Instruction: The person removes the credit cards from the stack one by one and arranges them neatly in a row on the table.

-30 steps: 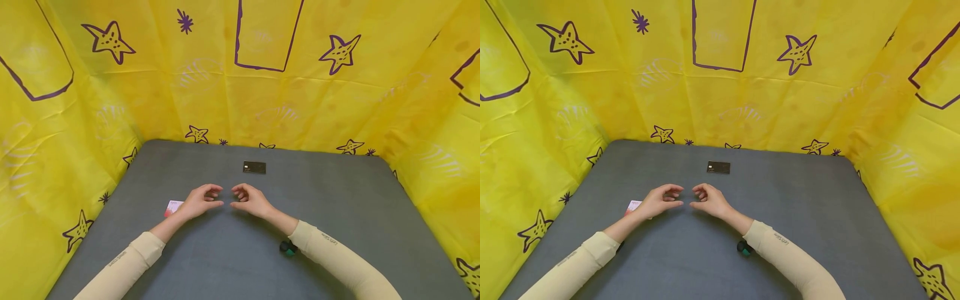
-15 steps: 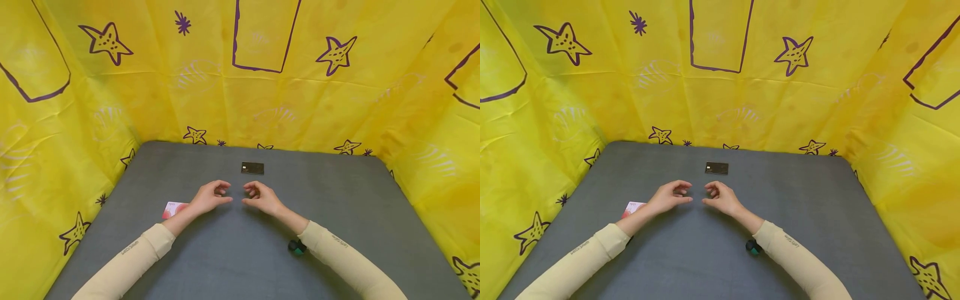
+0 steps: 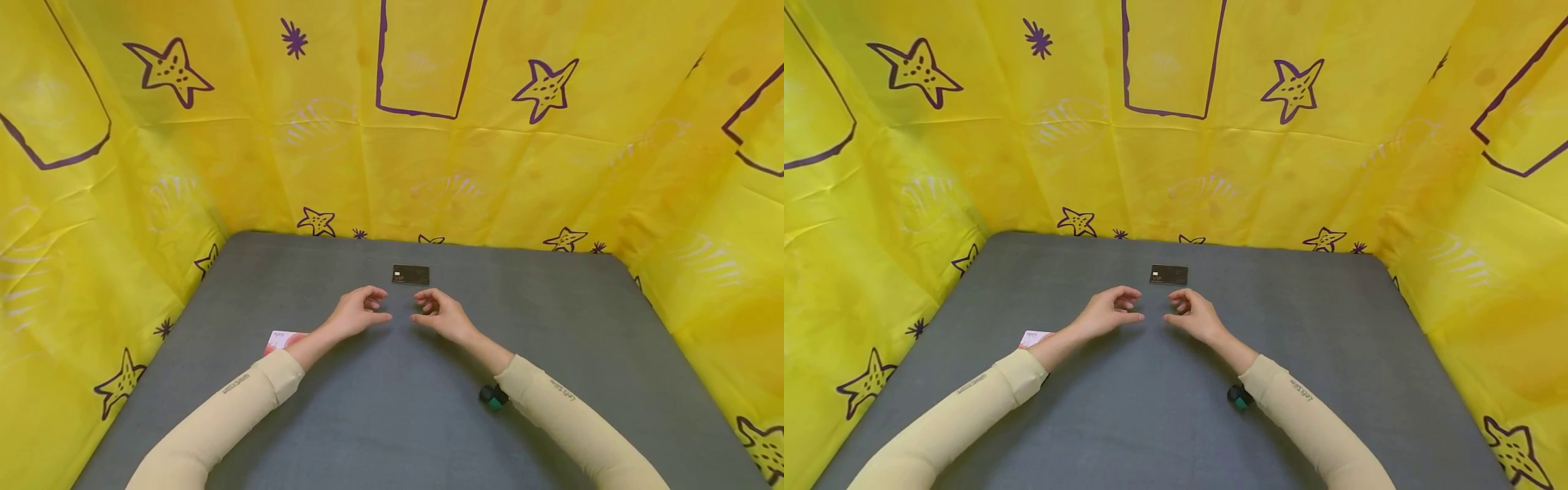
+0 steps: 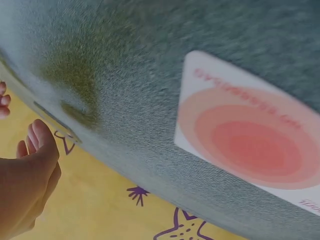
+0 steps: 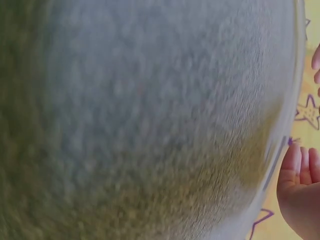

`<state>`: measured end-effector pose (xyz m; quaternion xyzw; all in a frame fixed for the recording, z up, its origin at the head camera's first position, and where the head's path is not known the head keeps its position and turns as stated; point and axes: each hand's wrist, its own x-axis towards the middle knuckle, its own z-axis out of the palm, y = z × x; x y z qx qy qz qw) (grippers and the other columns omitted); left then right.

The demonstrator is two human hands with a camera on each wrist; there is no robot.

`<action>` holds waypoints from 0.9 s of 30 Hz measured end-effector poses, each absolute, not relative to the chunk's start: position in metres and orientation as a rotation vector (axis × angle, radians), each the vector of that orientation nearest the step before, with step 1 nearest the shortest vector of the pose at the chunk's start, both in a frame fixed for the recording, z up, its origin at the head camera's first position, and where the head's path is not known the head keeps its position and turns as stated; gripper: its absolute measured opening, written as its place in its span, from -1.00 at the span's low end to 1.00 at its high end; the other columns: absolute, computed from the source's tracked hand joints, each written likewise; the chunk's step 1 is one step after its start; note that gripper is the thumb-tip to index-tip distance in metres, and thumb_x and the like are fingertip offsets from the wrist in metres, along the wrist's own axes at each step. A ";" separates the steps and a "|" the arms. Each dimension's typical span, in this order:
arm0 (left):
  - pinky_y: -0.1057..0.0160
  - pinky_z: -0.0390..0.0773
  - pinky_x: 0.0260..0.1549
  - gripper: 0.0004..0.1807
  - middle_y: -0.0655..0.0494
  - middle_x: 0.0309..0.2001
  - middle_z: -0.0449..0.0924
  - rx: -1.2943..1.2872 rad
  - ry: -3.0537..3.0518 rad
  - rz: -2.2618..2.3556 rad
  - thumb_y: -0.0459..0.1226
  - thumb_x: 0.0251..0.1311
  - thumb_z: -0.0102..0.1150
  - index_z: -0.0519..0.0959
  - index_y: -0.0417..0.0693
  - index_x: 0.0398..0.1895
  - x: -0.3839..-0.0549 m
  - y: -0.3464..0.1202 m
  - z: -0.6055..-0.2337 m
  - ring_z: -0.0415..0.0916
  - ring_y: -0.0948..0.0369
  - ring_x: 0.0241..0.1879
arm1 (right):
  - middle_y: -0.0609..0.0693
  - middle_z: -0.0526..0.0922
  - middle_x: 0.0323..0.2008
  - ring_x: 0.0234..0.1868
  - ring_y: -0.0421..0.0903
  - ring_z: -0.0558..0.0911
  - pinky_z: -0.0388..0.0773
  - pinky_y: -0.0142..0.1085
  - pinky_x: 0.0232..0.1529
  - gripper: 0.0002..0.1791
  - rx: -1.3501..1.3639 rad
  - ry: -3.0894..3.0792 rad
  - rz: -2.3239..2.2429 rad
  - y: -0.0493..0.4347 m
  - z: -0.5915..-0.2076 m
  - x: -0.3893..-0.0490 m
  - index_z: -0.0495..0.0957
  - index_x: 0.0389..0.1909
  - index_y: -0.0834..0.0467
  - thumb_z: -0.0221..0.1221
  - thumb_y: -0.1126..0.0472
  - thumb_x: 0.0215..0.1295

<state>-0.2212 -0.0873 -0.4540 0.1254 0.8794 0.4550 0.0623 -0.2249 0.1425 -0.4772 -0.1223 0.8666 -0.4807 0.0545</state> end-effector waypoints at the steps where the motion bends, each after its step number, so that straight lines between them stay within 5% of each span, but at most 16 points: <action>1: 0.10 0.53 -0.05 -0.49 -0.08 0.01 0.62 0.376 2.660 1.371 -0.27 0.03 0.46 0.57 -0.19 0.08 -0.223 -0.086 -0.454 0.57 0.09 -0.07 | 0.05 0.64 -0.08 -0.12 -0.04 0.55 0.50 -0.24 -0.14 -0.50 -0.363 2.636 -1.458 0.144 -0.478 -0.226 0.54 0.08 0.21 0.41 0.21 0.12; 27: 0.12 0.51 -0.05 -0.50 -0.09 0.00 0.60 0.289 2.672 1.342 -0.26 0.07 0.43 0.55 -0.20 0.09 -0.263 -0.066 -0.458 0.53 0.07 -0.07 | 0.10 0.61 -0.03 -0.07 0.01 0.55 0.47 -0.14 -0.05 -0.51 -0.244 2.724 -1.377 0.161 -0.480 -0.257 0.52 0.09 0.23 0.38 0.19 0.15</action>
